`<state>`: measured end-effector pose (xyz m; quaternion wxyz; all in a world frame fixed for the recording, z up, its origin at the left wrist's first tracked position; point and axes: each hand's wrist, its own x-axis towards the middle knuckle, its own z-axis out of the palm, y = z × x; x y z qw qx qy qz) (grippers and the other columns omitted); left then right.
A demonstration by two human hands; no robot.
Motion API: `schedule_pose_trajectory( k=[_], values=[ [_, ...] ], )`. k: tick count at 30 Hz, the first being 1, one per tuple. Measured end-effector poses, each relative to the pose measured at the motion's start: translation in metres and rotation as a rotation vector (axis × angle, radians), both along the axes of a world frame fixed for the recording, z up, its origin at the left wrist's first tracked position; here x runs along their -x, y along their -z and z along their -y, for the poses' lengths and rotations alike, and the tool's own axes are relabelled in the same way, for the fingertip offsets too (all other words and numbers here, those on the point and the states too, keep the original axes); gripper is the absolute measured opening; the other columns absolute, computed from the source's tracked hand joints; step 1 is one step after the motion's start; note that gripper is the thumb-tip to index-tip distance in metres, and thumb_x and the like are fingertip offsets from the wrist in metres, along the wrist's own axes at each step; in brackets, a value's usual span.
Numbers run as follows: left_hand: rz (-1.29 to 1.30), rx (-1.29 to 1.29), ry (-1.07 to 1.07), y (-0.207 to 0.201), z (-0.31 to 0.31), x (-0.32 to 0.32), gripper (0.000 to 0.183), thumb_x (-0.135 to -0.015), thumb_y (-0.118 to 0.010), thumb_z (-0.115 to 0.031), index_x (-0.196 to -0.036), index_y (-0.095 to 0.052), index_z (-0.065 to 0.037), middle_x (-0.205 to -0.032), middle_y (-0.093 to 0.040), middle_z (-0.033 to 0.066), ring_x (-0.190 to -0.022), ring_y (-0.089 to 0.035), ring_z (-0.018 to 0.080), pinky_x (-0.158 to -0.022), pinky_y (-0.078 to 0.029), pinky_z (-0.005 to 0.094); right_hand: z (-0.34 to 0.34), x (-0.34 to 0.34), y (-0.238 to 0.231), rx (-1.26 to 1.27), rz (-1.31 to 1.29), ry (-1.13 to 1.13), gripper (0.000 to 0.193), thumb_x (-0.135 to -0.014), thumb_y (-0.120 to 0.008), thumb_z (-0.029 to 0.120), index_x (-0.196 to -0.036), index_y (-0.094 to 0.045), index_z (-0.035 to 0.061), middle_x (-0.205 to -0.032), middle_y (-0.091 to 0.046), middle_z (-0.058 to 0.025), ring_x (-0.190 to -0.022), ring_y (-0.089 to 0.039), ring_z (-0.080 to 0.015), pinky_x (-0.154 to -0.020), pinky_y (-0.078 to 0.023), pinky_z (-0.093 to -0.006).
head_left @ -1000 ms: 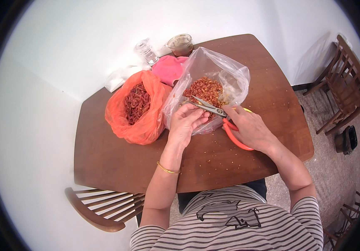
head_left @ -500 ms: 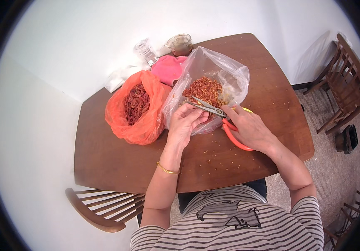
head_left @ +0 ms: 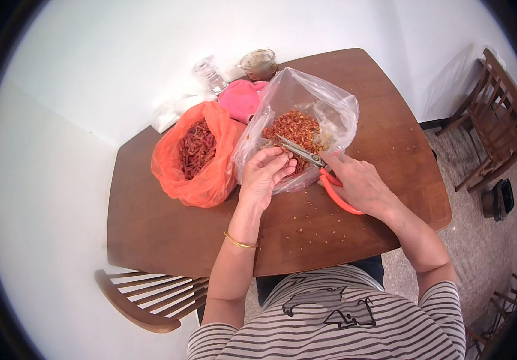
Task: The person uses orange-handled scissors to cut dried red chilies inside a clear plastic bag on a wooden table. The cut pieces fall into the bag while the person repeatedly reaches into an orange mesh bag to retrieve more chilies and continues cutting.
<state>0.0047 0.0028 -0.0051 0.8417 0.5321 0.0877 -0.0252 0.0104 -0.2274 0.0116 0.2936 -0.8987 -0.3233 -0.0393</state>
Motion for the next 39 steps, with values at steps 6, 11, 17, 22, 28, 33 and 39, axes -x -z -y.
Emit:
schedule_pose_trajectory(
  k=[6, 11, 17, 22, 28, 33, 39],
  values=[
    [0.058, -0.008, 0.023, 0.0037, 0.0013, -0.0004, 0.009, -0.091, -0.062, 0.0, -0.1, -0.064, -0.001, -0.098, -0.068, 0.0125, -0.089, -0.069, 0.0218, -0.079, -0.06, 0.0315, -0.0009, 0.0026, -0.0015, 0.007, -0.011, 0.005, 0.045, -0.089, -0.063, 0.018, -0.129, -0.047, 0.0044, -0.107, -0.057, -0.0211, -0.095, -0.061, -0.0401, -0.079, -0.051, -0.0464],
    [0.075, -0.042, 0.007, 0.0001, 0.0046, 0.002, 0.008, -0.092, -0.062, -0.002, -0.099, -0.064, -0.001, -0.097, -0.069, 0.0126, -0.087, -0.069, 0.0215, -0.077, -0.06, 0.031, -0.0017, 0.0024, 0.0011, -0.025, 0.046, -0.012, 0.046, -0.089, -0.065, 0.02, -0.128, -0.049, 0.0024, -0.096, -0.06, -0.0222, -0.089, -0.063, -0.0387, -0.074, -0.051, -0.0456],
    [-0.008, -0.073, 0.043, 0.0006, 0.0013, 0.0019, 0.008, -0.091, -0.064, -0.004, -0.099, -0.064, -0.001, -0.094, -0.069, 0.0115, -0.082, -0.069, 0.0195, -0.073, -0.06, 0.0303, -0.0015, 0.0019, 0.0018, -0.016, 0.053, -0.011, 0.039, -0.089, -0.063, 0.02, -0.123, -0.051, 0.0045, -0.095, -0.061, -0.0229, -0.084, -0.065, -0.0388, -0.068, -0.052, -0.0465],
    [-0.046, -0.125, 0.032, -0.0003, 0.0008, 0.0021, 0.009, -0.091, -0.065, -0.006, -0.099, -0.064, -0.003, -0.093, -0.069, 0.0094, -0.078, -0.068, 0.0166, -0.069, -0.058, 0.0274, -0.001, 0.0013, 0.0009, -0.004, 0.012, -0.006, 0.031, -0.089, -0.062, 0.02, -0.115, -0.054, 0.0051, -0.084, -0.064, -0.0215, -0.076, -0.065, -0.0391, -0.065, -0.052, -0.0484],
    [-0.064, -0.134, 0.033, -0.0024, 0.0016, 0.0036, 0.011, -0.09, -0.066, -0.007, -0.1, -0.064, -0.003, -0.094, -0.069, 0.0083, -0.078, -0.067, 0.0148, -0.068, -0.057, 0.026, -0.0002, 0.0002, -0.0025, 0.03, -0.025, -0.007, 0.028, -0.089, -0.063, 0.019, -0.112, -0.056, 0.0044, -0.08, -0.066, -0.0198, -0.074, -0.066, -0.0383, -0.063, -0.051, -0.049],
    [-0.046, -0.106, 0.019, -0.0003, 0.0001, 0.0019, 0.01, -0.091, -0.066, -0.006, -0.1, -0.064, -0.003, -0.095, -0.069, 0.0089, -0.079, -0.068, 0.0155, -0.069, -0.058, 0.027, -0.001, -0.0006, 0.0014, 0.034, -0.015, 0.011, 0.034, -0.09, -0.062, 0.021, -0.118, -0.055, 0.0043, -0.088, -0.065, -0.0204, -0.08, -0.066, -0.0378, -0.066, -0.052, -0.0473],
    [0.077, -0.031, 0.014, 0.0047, 0.0003, 0.0008, 0.007, -0.092, -0.063, -0.005, -0.099, -0.063, -0.003, -0.095, -0.069, 0.01, -0.081, -0.068, 0.0174, -0.072, -0.059, 0.0286, -0.0014, 0.0005, 0.0017, -0.005, 0.041, 0.013, 0.045, -0.089, -0.064, 0.02, -0.129, -0.05, 0.0029, -0.099, -0.059, -0.0219, -0.092, -0.063, -0.0376, -0.076, -0.051, -0.045]
  ],
)
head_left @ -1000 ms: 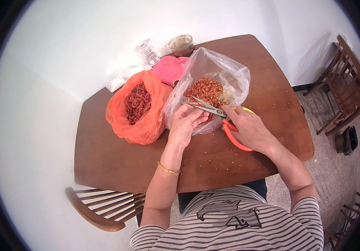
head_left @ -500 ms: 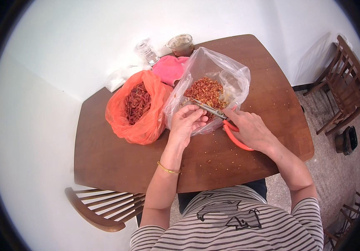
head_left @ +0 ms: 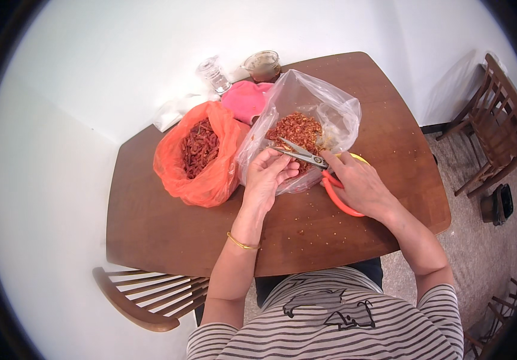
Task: The person uses orange-handled scissors to cut dried red chilies inside a clear plastic bag on a wooden table. The cut pieces fall into the bag while the person repeatedly reaches into an orange mesh bag to retrieve more chilies and continues cutting.
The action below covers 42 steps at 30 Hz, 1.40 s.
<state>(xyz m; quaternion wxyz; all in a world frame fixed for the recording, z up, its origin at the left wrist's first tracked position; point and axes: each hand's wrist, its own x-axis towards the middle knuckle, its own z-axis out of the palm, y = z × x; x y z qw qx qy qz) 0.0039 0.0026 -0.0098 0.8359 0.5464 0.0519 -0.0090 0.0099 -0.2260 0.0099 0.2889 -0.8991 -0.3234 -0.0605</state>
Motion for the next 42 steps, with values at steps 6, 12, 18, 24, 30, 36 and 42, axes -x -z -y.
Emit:
schedule_pose_trajectory(
  k=[6, 12, 18, 24, 30, 36, 42],
  values=[
    [-0.019, -0.029, -0.002, -0.0038, 0.0054, 0.0021, 0.005, -0.092, -0.062, -0.004, -0.097, -0.063, -0.003, -0.094, -0.069, 0.0107, -0.08, -0.069, 0.0181, -0.073, -0.059, 0.0293, -0.0003, 0.0005, 0.0013, 0.003, -0.015, -0.02, 0.049, -0.088, -0.065, 0.019, -0.132, -0.049, 0.0028, -0.1, -0.059, -0.0226, -0.094, -0.062, -0.0375, -0.077, -0.051, -0.0449],
    [-0.022, -0.01, 0.016, 0.0, 0.002, 0.0009, 0.007, -0.09, -0.064, -0.001, -0.097, -0.062, -0.002, -0.094, -0.069, 0.012, -0.081, -0.069, 0.0187, -0.074, -0.06, 0.0293, -0.0014, 0.0016, -0.0003, -0.007, -0.021, -0.016, 0.04, -0.089, -0.064, 0.02, -0.123, -0.052, 0.0036, -0.1, -0.06, -0.0237, -0.086, -0.064, -0.0394, -0.069, -0.052, -0.0471],
    [-0.091, -0.037, -0.009, -0.005, 0.0035, 0.0011, 0.009, -0.089, -0.065, 0.0, -0.097, -0.063, -0.002, -0.095, -0.069, 0.0119, -0.081, -0.069, 0.0187, -0.074, -0.06, 0.0284, 0.0007, -0.0026, -0.0037, 0.094, -0.165, -0.031, 0.037, -0.09, -0.062, 0.021, -0.121, -0.052, 0.0041, -0.098, -0.061, -0.0243, -0.083, -0.065, -0.04, -0.068, -0.052, -0.0478],
    [-0.031, 0.021, -0.046, -0.0011, 0.0036, -0.0007, 0.007, -0.09, -0.063, 0.0, -0.097, -0.063, -0.001, -0.097, -0.069, 0.0122, -0.084, -0.069, 0.0193, -0.075, -0.06, 0.0293, -0.0005, -0.0001, 0.0014, -0.02, 0.009, 0.001, 0.04, -0.09, -0.063, 0.02, -0.124, -0.052, 0.0032, -0.096, -0.06, -0.0219, -0.087, -0.064, -0.0374, -0.072, -0.051, -0.0462],
    [-0.003, 0.004, -0.022, -0.0012, 0.0063, 0.0011, 0.005, -0.092, -0.062, -0.001, -0.097, -0.063, -0.001, -0.1, -0.069, 0.0129, -0.086, -0.069, 0.02, -0.077, -0.06, 0.0306, -0.0022, 0.0017, 0.0001, -0.034, 0.008, -0.021, 0.043, -0.089, -0.065, 0.018, -0.126, -0.05, 0.0017, -0.095, -0.059, -0.0221, -0.087, -0.063, -0.0381, -0.074, -0.051, -0.0453],
    [-0.059, -0.029, 0.0, -0.0004, 0.0079, 0.0012, 0.007, -0.093, -0.062, -0.005, -0.099, -0.063, -0.001, -0.097, -0.068, 0.0124, -0.085, -0.069, 0.0194, -0.076, -0.06, 0.0304, -0.0036, 0.0028, -0.0007, -0.005, -0.051, -0.001, 0.046, -0.089, -0.064, 0.02, -0.129, -0.048, 0.0034, -0.102, -0.058, -0.0223, -0.092, -0.063, -0.0392, -0.076, -0.051, -0.0461],
    [-0.056, -0.043, -0.013, -0.0013, 0.0098, 0.0023, 0.011, -0.093, -0.063, -0.006, -0.101, -0.062, 0.0, -0.096, -0.068, 0.0117, -0.083, -0.069, 0.0187, -0.075, -0.06, 0.0301, -0.0033, -0.0005, -0.0019, 0.082, -0.131, -0.007, 0.04, -0.089, -0.063, 0.02, -0.123, -0.05, 0.0038, -0.097, -0.062, -0.023, -0.085, -0.065, -0.0393, -0.069, -0.053, -0.0469]
  ],
)
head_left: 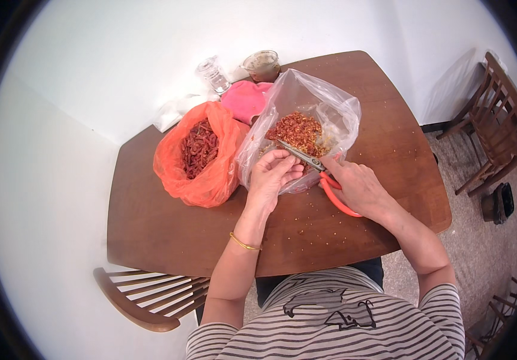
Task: The person uses orange-handled scissors to cut dried red chilies inside a clear plastic bag on a wooden table. The cut pieces fall into the bag while the person repeatedly reaches into an orange mesh bag to retrieve more chilies and continues cutting.
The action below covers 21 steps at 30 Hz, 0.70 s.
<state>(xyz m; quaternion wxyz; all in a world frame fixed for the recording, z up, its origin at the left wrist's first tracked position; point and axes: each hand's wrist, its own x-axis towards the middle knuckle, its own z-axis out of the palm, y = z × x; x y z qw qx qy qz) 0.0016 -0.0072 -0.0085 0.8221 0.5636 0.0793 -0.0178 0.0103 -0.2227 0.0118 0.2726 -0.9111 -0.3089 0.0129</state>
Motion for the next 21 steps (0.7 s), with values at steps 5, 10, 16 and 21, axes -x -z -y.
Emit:
schedule_pose_trajectory(
  k=[5, 10, 16, 21],
  values=[
    [-0.021, 0.007, -0.048, -0.002, 0.0, -0.001, 0.009, -0.092, -0.064, -0.006, -0.1, -0.062, -0.001, -0.098, -0.068, 0.012, -0.085, -0.069, 0.02, -0.077, -0.059, 0.0305, 0.002, 0.0, 0.002, -0.053, 0.065, 0.044, 0.045, -0.089, -0.064, 0.021, -0.128, -0.05, 0.0041, -0.105, -0.062, -0.022, -0.09, -0.064, -0.039, -0.075, -0.052, -0.0462],
    [0.039, 0.01, -0.026, 0.001, -0.003, -0.002, 0.006, -0.093, -0.062, -0.005, -0.098, -0.062, -0.001, -0.098, -0.068, 0.0133, -0.087, -0.069, 0.0211, -0.078, -0.06, 0.0319, 0.002, 0.002, 0.001, -0.086, 0.068, 0.023, 0.047, -0.089, -0.064, 0.02, -0.13, -0.049, 0.0041, -0.106, -0.059, -0.0213, -0.095, -0.062, -0.0389, -0.08, -0.05, -0.0455],
    [0.037, 0.015, -0.005, -0.002, 0.001, 0.0, 0.005, -0.092, -0.062, -0.004, -0.096, -0.062, 0.0, -0.097, -0.068, 0.0131, -0.086, -0.069, 0.0211, -0.079, -0.059, 0.0311, 0.001, 0.003, 0.002, -0.077, 0.078, 0.01, 0.046, -0.088, -0.064, 0.019, -0.13, -0.048, 0.0045, -0.103, -0.057, -0.0203, -0.092, -0.061, -0.0392, -0.078, -0.05, -0.0462],
    [0.01, -0.016, 0.003, -0.001, 0.0, 0.001, 0.008, -0.091, -0.063, -0.002, -0.098, -0.062, 0.001, -0.097, -0.068, 0.0127, -0.086, -0.069, 0.0207, -0.078, -0.06, 0.0307, 0.002, 0.002, 0.006, -0.102, 0.165, -0.004, 0.034, -0.088, -0.065, 0.018, -0.116, -0.052, 0.0035, -0.095, -0.061, -0.0227, -0.082, -0.065, -0.04, -0.066, -0.052, -0.0472]
  ],
)
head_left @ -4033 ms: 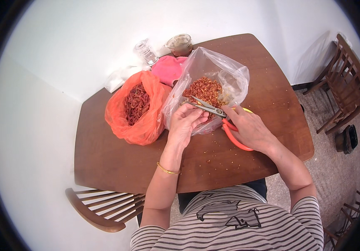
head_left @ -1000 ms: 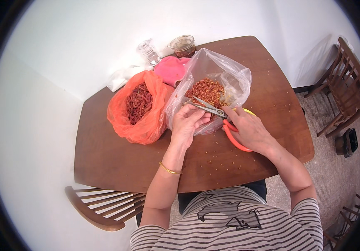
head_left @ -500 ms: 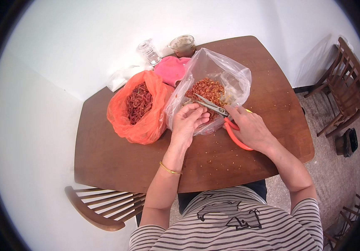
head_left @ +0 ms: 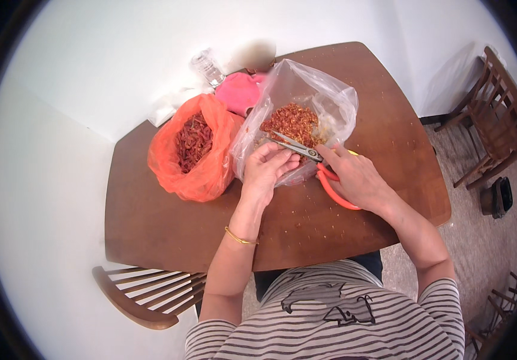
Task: The person uses orange-handled scissors to cut dried red chilies inside a clear plastic bag on a wooden table. The cut pieces fall into the bag while the person repeatedly reaches into an orange mesh bag to retrieve more chilies and continues cutting.
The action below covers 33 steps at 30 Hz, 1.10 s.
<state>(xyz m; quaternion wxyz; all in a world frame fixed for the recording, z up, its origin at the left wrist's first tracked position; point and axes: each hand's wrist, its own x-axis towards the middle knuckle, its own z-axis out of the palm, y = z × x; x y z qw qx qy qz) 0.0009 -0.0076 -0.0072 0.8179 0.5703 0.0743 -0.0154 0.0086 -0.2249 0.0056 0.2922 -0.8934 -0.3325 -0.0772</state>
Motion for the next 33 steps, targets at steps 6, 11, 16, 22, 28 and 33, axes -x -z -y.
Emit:
schedule_pose_trajectory(
  k=[6, 11, 16, 22, 28, 33],
  values=[
    [-0.033, -0.003, -0.017, -0.001, -0.004, -0.002, 0.012, -0.091, -0.063, -0.003, -0.102, -0.063, 0.003, -0.098, -0.068, 0.0131, -0.085, -0.069, 0.0202, -0.076, -0.06, 0.0303, 0.002, -0.004, -0.003, 0.028, -0.082, -0.011, 0.028, -0.09, -0.062, 0.02, -0.11, -0.053, 0.0035, -0.089, -0.064, -0.0216, -0.076, -0.065, -0.0402, -0.063, -0.052, -0.0488],
    [0.01, 0.004, -0.046, -0.002, -0.003, -0.001, 0.012, -0.092, -0.062, -0.004, -0.103, -0.062, 0.003, -0.099, -0.068, 0.0134, -0.086, -0.068, 0.0201, -0.076, -0.06, 0.0312, 0.003, -0.001, -0.007, -0.031, -0.022, 0.04, 0.037, -0.089, -0.063, 0.02, -0.121, -0.052, 0.0035, -0.093, -0.062, -0.0212, -0.085, -0.065, -0.0376, -0.069, -0.052, -0.0467],
    [0.052, 0.007, -0.041, -0.002, 0.001, -0.001, 0.01, -0.093, -0.062, -0.004, -0.1, -0.062, 0.002, -0.098, -0.068, 0.0127, -0.085, -0.068, 0.0192, -0.075, -0.059, 0.0308, 0.001, 0.0, -0.004, 0.01, -0.007, 0.005, 0.043, -0.088, -0.065, 0.019, -0.126, -0.05, 0.0028, -0.095, -0.06, -0.0219, -0.089, -0.064, -0.0365, -0.073, -0.052, -0.0453],
    [-0.01, -0.009, -0.04, -0.005, 0.007, 0.002, 0.009, -0.093, -0.063, -0.006, -0.1, -0.064, 0.0, -0.096, -0.068, 0.0115, -0.085, -0.068, 0.0178, -0.073, -0.059, 0.0293, -0.002, 0.001, -0.006, 0.028, -0.078, 0.031, 0.043, -0.089, -0.064, 0.021, -0.125, -0.05, 0.0017, -0.097, -0.061, -0.0231, -0.09, -0.064, -0.0375, -0.074, -0.053, -0.0456],
    [0.003, -0.031, -0.047, -0.002, 0.005, 0.002, 0.011, -0.093, -0.062, -0.007, -0.102, -0.062, -0.001, -0.096, -0.067, 0.0103, -0.083, -0.068, 0.0173, -0.074, -0.059, 0.0296, 0.0, 0.001, -0.008, 0.019, -0.06, 0.033, 0.044, -0.09, -0.063, 0.022, -0.126, -0.05, 0.0023, -0.103, -0.06, -0.0221, -0.092, -0.063, -0.039, -0.074, -0.052, -0.0463],
    [0.056, -0.011, -0.025, -0.001, 0.007, 0.002, 0.007, -0.095, -0.059, -0.007, -0.099, -0.061, -0.002, -0.094, -0.067, 0.0089, -0.082, -0.067, 0.0162, -0.075, -0.059, 0.029, 0.002, 0.003, -0.009, 0.039, -0.055, 0.017, 0.044, -0.09, -0.063, 0.022, -0.127, -0.049, 0.0023, -0.104, -0.06, -0.0224, -0.091, -0.064, -0.0394, -0.074, -0.052, -0.0467]
  ],
)
